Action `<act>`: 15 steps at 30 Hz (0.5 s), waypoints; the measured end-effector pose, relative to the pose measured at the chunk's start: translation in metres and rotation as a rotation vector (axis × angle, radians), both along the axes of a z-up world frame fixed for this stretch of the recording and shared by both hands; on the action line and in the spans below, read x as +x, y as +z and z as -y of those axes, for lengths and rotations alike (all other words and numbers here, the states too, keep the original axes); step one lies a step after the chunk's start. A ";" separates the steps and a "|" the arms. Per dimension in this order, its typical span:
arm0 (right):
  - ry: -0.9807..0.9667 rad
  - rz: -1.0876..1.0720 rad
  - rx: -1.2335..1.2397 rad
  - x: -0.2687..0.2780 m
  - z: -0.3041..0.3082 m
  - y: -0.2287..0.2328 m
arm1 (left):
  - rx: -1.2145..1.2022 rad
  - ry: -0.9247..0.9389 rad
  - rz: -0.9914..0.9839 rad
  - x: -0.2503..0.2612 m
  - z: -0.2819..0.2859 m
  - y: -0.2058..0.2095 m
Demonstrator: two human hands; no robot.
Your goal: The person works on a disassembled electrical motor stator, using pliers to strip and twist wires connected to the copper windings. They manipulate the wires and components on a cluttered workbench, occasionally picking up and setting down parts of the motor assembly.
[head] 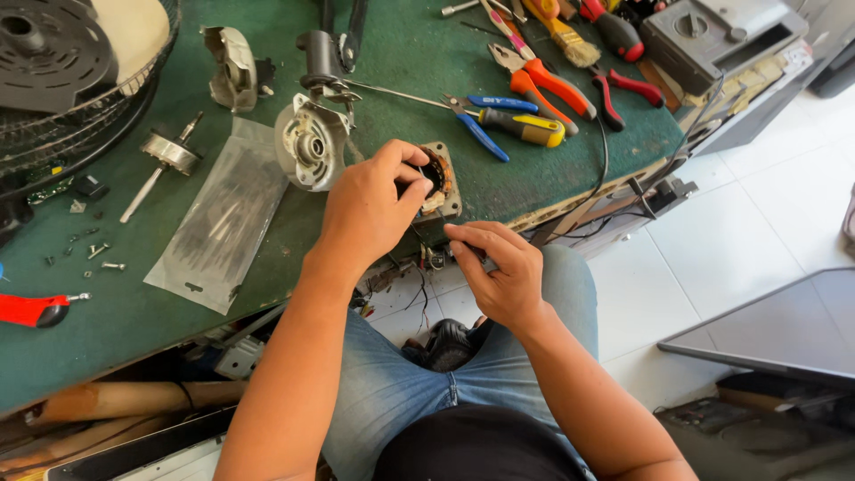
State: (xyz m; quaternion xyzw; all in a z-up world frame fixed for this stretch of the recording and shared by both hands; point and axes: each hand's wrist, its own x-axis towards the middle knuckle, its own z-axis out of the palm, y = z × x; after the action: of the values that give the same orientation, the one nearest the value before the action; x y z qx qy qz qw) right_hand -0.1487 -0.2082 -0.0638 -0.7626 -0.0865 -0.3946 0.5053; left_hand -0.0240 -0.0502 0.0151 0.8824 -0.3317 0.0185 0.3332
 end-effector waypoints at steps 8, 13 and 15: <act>-0.062 0.062 -0.070 0.013 0.005 0.014 | -0.250 0.113 0.042 0.003 0.001 -0.007; -0.039 0.044 0.046 0.025 0.006 0.008 | -0.393 0.133 0.079 0.002 0.006 -0.017; -0.057 0.049 0.019 0.027 0.002 0.017 | -0.419 0.108 0.086 0.000 0.006 -0.016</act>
State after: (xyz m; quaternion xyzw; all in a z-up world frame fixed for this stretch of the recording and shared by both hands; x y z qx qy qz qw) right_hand -0.1220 -0.2101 -0.0466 -0.7501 -0.0734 -0.4281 0.4986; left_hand -0.0242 -0.0566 -0.0007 0.8088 -0.2866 0.1424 0.4934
